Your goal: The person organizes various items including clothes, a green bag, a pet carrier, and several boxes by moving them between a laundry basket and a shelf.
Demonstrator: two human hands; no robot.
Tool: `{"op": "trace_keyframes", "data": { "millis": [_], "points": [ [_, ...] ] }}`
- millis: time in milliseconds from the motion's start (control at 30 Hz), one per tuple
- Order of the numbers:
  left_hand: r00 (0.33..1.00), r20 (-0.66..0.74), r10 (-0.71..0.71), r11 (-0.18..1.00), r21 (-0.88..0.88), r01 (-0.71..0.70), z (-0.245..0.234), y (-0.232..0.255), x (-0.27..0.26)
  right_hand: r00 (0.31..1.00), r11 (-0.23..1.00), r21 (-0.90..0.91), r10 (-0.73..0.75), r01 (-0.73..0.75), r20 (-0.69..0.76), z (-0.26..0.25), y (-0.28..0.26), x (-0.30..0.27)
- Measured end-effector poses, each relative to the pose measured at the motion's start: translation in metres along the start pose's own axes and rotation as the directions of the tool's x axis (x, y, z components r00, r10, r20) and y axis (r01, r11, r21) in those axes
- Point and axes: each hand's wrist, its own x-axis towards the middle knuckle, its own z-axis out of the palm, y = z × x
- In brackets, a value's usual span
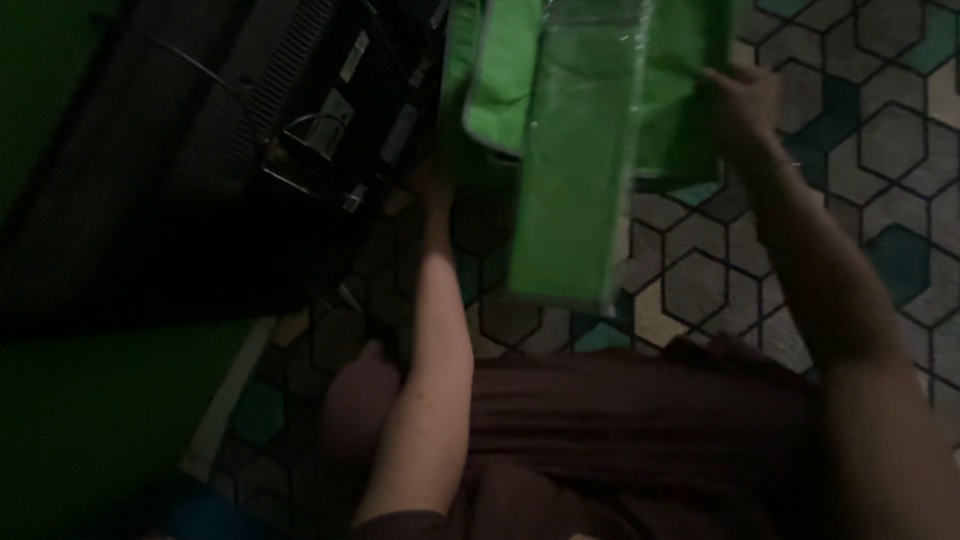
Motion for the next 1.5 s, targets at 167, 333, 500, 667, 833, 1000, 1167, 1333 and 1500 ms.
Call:
{"op": "trace_keyframes", "data": {
  "millis": [167,333,500,667,833,1000,1167,1333,1500],
  "points": [
    [0.956,0.291,-0.039,0.998,0.067,0.021,-0.009,-0.006,-0.033,0.993,0.964,0.263,0.015,-0.047,0.121,0.062,0.034,0.036],
    [0.810,0.563,-0.163,0.985,0.137,0.103,0.008,-0.007,-0.064,0.994,0.990,0.122,0.064,-0.075,0.090,0.088,0.046,0.038],
    [0.800,0.569,-0.190,0.981,0.150,0.126,0.013,-0.008,-0.052,0.997,0.997,0.078,-0.026,0.021,0.066,0.086,0.034,0.031],
    [0.832,0.527,-0.171,0.979,0.185,0.084,-0.018,-0.016,-0.017,0.988,0.985,0.079,0.154,-0.155,0.014,0.097,0.005,0.000],
    [0.873,0.448,-0.194,0.964,0.251,0.086,-0.085,-0.022,0.019,0.995,0.965,0.243,0.091,-0.098,0.041,0.144,0.004,-0.036],
    [0.819,0.535,-0.207,0.944,0.329,0.024,-0.090,-0.013,0.035,0.989,0.978,0.151,0.137,-0.143,0.049,0.157,-0.010,-0.070],
    [0.740,0.622,-0.255,0.913,0.407,-0.026,-0.091,-0.018,0.030,0.975,0.949,0.237,0.180,-0.207,0.131,0.157,-0.011,-0.082],
    [0.681,0.674,-0.285,0.876,0.472,-0.101,-0.088,-0.010,0.039,0.961,0.919,0.285,0.247,-0.273,0.122,0.165,-0.019,-0.094],
    [0.634,0.687,-0.356,0.778,0.594,-0.206,-0.112,0.004,0.041,0.946,0.908,0.271,0.288,-0.319,0.149,0.178,-0.022,-0.091]
  ]
}}
